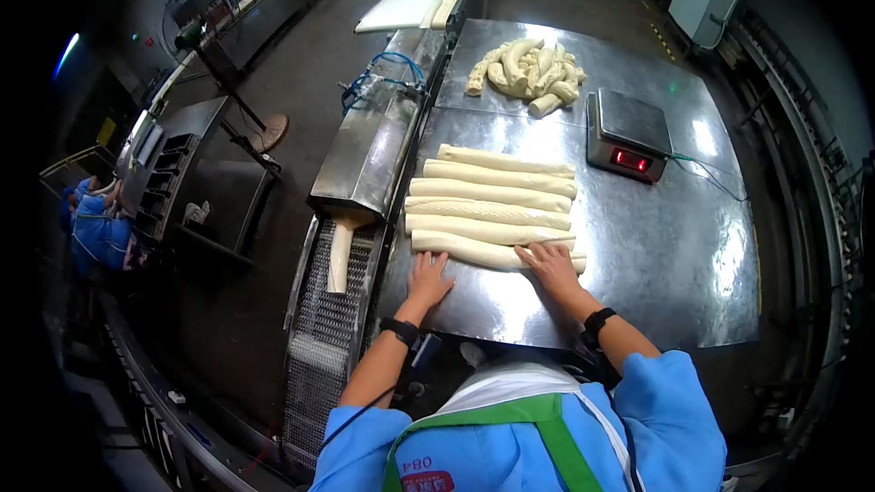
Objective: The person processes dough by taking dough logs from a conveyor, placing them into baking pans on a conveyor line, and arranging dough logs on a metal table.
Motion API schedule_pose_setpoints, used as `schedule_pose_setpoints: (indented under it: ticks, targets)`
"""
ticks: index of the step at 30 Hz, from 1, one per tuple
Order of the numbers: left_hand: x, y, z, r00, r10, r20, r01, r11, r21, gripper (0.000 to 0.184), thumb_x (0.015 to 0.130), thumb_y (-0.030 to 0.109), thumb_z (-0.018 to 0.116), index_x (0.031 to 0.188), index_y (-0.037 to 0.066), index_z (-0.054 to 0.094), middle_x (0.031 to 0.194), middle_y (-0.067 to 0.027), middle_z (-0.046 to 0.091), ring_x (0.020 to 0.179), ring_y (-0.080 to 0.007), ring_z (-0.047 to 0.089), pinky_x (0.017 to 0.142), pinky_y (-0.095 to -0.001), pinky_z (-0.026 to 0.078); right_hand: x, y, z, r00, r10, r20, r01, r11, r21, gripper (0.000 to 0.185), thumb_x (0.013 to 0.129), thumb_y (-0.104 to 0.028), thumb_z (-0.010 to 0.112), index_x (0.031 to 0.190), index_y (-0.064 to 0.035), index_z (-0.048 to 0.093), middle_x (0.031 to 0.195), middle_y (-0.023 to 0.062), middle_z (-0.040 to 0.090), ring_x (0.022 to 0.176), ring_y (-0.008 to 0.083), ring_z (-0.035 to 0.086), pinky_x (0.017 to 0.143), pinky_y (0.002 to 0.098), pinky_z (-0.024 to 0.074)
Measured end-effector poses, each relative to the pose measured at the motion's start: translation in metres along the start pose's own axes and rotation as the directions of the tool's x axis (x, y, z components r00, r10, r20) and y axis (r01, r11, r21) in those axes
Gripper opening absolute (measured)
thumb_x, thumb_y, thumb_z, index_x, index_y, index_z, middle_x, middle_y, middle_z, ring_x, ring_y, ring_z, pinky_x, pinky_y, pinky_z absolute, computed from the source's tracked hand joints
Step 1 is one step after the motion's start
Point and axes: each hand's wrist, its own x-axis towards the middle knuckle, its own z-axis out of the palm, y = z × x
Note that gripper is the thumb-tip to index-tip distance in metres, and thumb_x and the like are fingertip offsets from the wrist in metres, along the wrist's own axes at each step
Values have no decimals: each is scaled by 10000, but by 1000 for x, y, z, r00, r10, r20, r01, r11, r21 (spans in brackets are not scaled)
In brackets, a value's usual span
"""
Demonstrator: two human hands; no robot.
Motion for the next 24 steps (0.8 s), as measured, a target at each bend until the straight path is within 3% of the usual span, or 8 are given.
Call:
schedule_pose_setpoints:
  ticks: [5, 9, 11, 13, 16, 19, 20, 24]
  targets:
    - [26, -1, -12, 994, 17, -105, -18, 1000, -8, 434, 690, 324, 591, 1099, 207, 502, 1206, -103, 377, 1163, -339, 260, 907, -478, 266, 16, 5, 1, 995, 41, 88, -39, 999, -24, 500, 747, -81, 435, 1215, -243, 370, 1034, 44, 473, 946, 209, 463, 781, 368, 323]
    - [20, -4, -20, 990, 18, -141, -33, 994, -106, 380, 702, 295, 576, 1067, 199, 526, 1182, -84, 406, 1140, -325, 293, 908, -467, 261, 23, 11, 6, 1000, 24, 1, -24, 997, -80, 515, 709, -205, 537, 1201, -249, 388, 997, 24, 477, 939, 195, 440, 788, 365, 306]
    - [13, -18, -18, 986, 123, -114, -145, 966, -213, 357, 714, 265, 557, 1060, 183, 529, 1181, -80, 407, 1136, -305, 302, 912, -460, 251, 25, 9, 0, 995, 71, 74, -69, 997, -38, 493, 728, -165, 494, 1203, -244, 386, 1030, 29, 481, 956, 211, 437, 817, 383, 299]
    - [-12, -28, -30, 997, 27, -69, -41, 975, -220, 355, 714, 232, 548, 1062, 165, 525, 1201, -93, 389, 1153, -286, 286, 923, -443, 234, 23, 14, 7, 993, 79, 89, -76, 997, -32, 513, 723, -110, 469, 1214, -220, 374, 1067, 60, 474, 983, 241, 430, 848, 408, 294]
    - [-56, -62, -48, 861, -135, -491, 154, 988, -3, 444, 721, 184, 535, 1152, 150, 436, 1241, -132, 334, 1175, -285, 253, 935, -432, 224, 23, 17, 20, 993, 88, 77, -92, 995, 39, 555, 677, -113, 517, 1209, -186, 376, 1094, 89, 459, 1003, 281, 421, 852, 429, 305]
    - [-94, -120, -49, 664, -385, -641, 478, 878, -32, 486, 709, 161, 531, 1169, 86, 395, 1243, -134, 329, 1176, -283, 249, 943, -448, 199, 29, 5, 21, 978, 141, 154, -148, 989, 32, 541, 683, -165, 514, 1204, -145, 370, 1130, 116, 442, 1030, 299, 410, 850, 454, 306]
    - [-110, -135, -49, 619, -433, -655, 559, 829, -19, 491, 712, 174, 535, 1172, 84, 389, 1204, -127, 372, 1149, -280, 288, 930, -441, 212, 32, -5, 13, 972, 146, 186, -149, 989, 3, 530, 684, -173, 516, 1195, -137, 377, 1125, 119, 446, 1026, 304, 412, 845, 458, 311]
    - [-156, -152, -56, 664, -663, -346, 626, 746, -226, 455, 712, 235, 571, 1120, 93, 429, 1077, -97, 451, 1019, -270, 405, 859, -457, 283, 45, -17, 12, 969, 100, 227, -89, 994, -60, 503, 697, -182, 512, 1180, -123, 387, 1093, 126, 463, 1010, 315, 426, 835, 457, 322]
